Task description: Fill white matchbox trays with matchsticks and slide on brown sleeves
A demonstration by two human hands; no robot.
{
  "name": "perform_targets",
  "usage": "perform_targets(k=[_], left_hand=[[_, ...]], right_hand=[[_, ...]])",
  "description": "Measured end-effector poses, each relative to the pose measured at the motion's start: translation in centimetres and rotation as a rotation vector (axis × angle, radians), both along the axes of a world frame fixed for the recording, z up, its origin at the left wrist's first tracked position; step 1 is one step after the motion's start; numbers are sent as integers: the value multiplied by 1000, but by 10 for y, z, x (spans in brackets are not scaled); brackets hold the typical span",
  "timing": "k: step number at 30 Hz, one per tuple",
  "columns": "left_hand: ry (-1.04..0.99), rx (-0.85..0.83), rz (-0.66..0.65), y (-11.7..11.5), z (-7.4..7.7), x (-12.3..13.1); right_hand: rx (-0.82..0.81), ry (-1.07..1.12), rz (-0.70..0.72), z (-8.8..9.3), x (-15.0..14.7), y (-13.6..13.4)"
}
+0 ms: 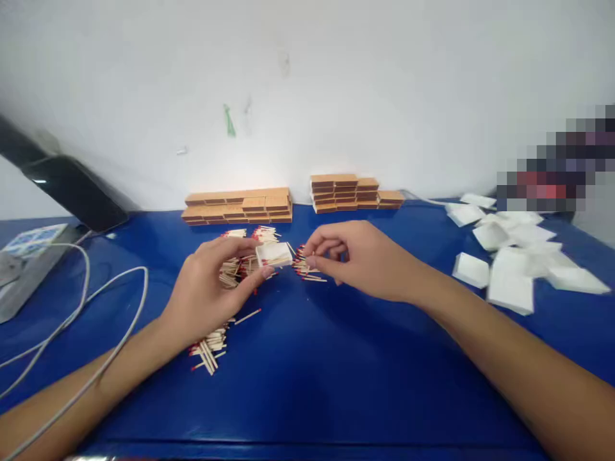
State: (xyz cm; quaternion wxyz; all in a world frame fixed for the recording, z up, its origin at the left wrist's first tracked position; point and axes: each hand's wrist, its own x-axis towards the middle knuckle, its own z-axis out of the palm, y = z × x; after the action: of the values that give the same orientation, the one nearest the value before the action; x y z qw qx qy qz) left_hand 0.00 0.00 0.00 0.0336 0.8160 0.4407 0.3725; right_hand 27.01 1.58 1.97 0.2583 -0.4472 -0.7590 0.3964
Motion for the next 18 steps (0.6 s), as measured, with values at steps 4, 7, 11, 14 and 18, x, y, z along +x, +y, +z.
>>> perform_targets(k=[4,7,11,14,18], left_hand=[[-24,32,-24,2,-13,-14],[-24,34,-29,2,-13,-17],[-8,43,-41,-1,-6,-14],[2,42,-35,-1,-4,-13],[4,24,-34,1,-5,-14]], right_hand=[[-22,-155,24,-3,-17,-2],[112,-300,38,-7,-19,-1],[211,-448,92,-10,-13,2],[210,-505,99,-11,-11,3],[223,-539,59,-10,-12,1]])
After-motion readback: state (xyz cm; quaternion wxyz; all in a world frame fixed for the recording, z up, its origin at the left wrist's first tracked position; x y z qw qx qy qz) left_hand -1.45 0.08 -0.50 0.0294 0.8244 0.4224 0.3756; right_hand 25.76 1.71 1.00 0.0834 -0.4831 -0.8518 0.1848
